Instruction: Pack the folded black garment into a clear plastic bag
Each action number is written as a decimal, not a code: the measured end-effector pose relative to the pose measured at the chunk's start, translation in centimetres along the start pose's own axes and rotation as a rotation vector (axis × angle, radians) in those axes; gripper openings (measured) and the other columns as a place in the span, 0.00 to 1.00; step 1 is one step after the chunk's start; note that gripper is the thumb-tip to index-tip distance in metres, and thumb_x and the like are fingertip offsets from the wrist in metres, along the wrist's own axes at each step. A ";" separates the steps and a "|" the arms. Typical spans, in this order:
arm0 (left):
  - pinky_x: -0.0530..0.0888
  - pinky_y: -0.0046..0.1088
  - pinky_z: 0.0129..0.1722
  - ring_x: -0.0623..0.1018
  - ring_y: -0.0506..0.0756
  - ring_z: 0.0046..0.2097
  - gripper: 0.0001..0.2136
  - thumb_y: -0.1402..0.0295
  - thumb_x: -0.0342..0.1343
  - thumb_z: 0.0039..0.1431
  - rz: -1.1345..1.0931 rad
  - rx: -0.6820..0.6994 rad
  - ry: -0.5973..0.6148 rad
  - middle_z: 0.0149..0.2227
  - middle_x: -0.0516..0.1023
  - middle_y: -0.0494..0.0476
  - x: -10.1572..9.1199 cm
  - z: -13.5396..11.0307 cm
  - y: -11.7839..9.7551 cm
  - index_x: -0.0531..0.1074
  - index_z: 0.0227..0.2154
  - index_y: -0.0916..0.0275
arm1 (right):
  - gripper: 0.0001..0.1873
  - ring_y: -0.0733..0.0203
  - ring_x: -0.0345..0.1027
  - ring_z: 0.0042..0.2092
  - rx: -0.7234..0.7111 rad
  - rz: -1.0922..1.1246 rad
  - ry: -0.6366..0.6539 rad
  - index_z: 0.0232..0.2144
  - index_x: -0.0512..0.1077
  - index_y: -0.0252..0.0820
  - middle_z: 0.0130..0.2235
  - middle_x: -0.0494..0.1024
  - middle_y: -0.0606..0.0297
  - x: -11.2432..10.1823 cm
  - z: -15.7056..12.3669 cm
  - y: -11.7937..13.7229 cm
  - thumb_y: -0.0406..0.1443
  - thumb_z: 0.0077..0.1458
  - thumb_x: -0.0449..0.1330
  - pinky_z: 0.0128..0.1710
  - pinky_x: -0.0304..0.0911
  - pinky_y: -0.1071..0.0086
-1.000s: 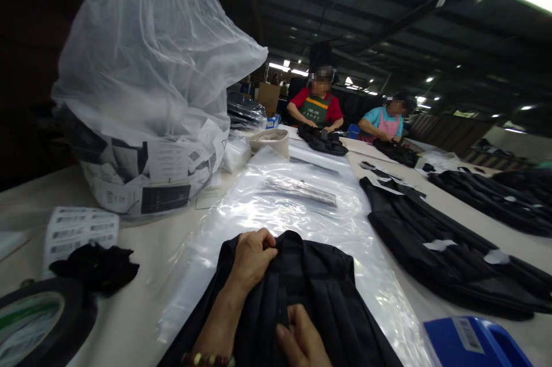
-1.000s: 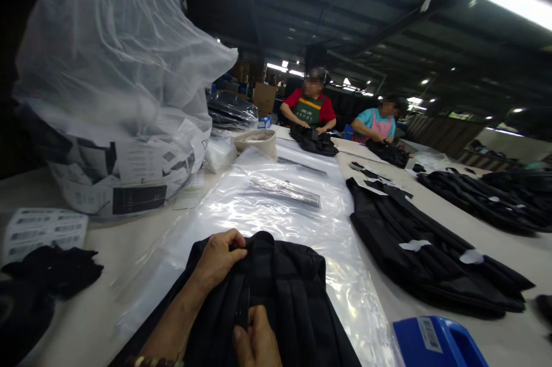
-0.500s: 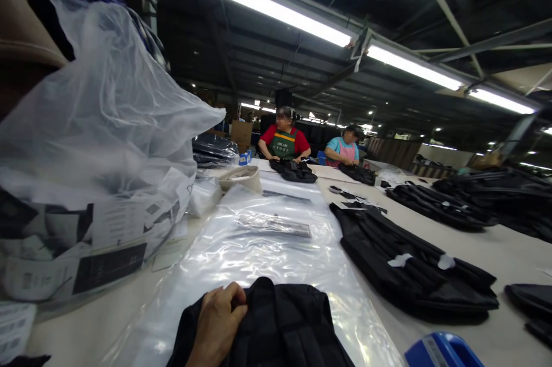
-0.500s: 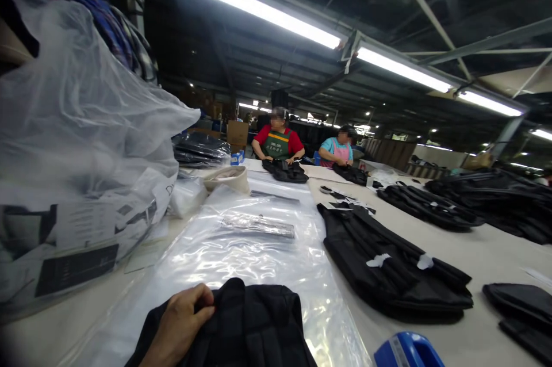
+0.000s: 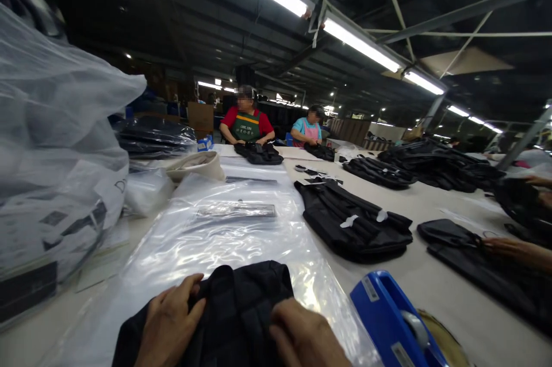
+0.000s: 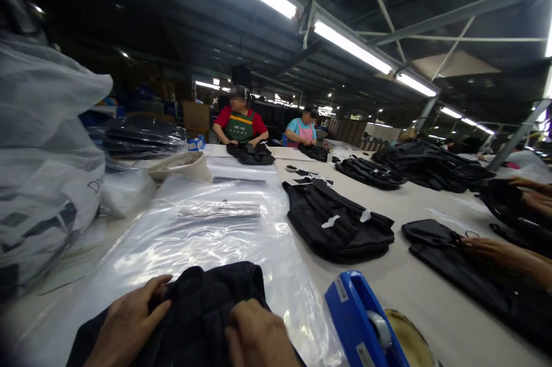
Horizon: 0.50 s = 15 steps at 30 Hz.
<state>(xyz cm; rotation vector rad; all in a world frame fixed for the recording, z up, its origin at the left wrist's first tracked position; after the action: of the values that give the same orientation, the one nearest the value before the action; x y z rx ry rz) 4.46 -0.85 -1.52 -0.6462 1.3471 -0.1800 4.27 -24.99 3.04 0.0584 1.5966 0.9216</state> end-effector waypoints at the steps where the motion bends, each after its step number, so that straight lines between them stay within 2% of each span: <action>1: 0.65 0.37 0.53 0.75 0.58 0.48 0.19 0.65 0.44 0.51 0.040 0.020 -0.016 0.41 0.79 0.55 0.2 0.0 0.1 0.69 0.46 0.60 | 0.10 0.57 0.69 0.39 0.028 -0.069 -0.015 0.36 0.70 0.43 0.36 0.74 0.61 -1.0 0.8 -0.9 0.32 0.55 0.50 0.40 0.61 0.67; 4: 0.59 0.40 0.58 0.69 0.59 0.56 0.19 0.64 0.43 0.54 0.199 0.123 0.001 0.52 0.73 0.58 1.1 0.0 0.4 0.71 0.46 0.60 | 0.16 0.54 0.66 0.46 0.146 -0.255 0.008 0.40 0.70 0.40 0.42 0.74 0.55 -2.6 2.4 -3.3 0.27 0.55 0.46 0.45 0.60 0.65; 6: 0.57 0.41 0.59 0.67 0.60 0.58 0.19 0.63 0.44 0.55 0.273 0.173 0.049 0.55 0.70 0.59 1.7 0.1 0.9 0.71 0.47 0.60 | 0.19 0.53 0.65 0.48 0.210 -0.284 0.039 0.44 0.70 0.39 0.47 0.72 0.53 -2.4 2.6 -4.6 0.26 0.55 0.44 0.47 0.59 0.64; 8: 0.56 0.42 0.59 0.65 0.60 0.59 0.21 0.61 0.43 0.56 0.297 0.177 0.080 0.57 0.68 0.59 2.1 0.1 1.3 0.69 0.50 0.61 | 0.20 0.52 0.65 0.50 0.251 -0.220 0.051 0.49 0.67 0.37 0.50 0.70 0.52 -1.6 2.2 -5.6 0.30 0.58 0.44 0.50 0.59 0.63; 12: 0.55 0.43 0.58 0.63 0.61 0.60 0.22 0.61 0.42 0.58 0.398 0.157 0.092 0.58 0.66 0.62 2.0 -0.2 0.4 0.68 0.52 0.64 | 0.30 0.52 0.59 0.57 0.367 0.037 0.080 0.58 0.57 0.29 0.55 0.66 0.48 -0.2 -0.5 -7.0 0.45 0.60 0.43 0.57 0.53 0.61; 15: 0.54 0.45 0.58 0.62 0.64 0.60 0.23 0.62 0.41 0.60 0.507 0.105 0.079 0.58 0.65 0.68 1.3 -0.7 -1.4 0.66 0.53 0.68 | 0.36 0.53 0.52 0.62 0.459 0.117 0.133 0.61 0.52 0.29 0.61 0.58 0.51 -0.2 -4.2 -7.4 0.48 0.58 0.44 0.61 0.47 0.60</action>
<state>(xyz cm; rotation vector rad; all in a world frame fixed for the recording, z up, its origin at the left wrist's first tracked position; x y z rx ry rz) 4.45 -2.82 -1.89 -0.1970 1.5247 0.1349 4.08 -32.31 -1.24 0.4218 1.9200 0.6409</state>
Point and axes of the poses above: each hand's wrist, its own z-axis towards the middle knuckle, its own x-axis out of the palm, y = z × x, the point moved 3 cm from there along z, towards the middle knuckle
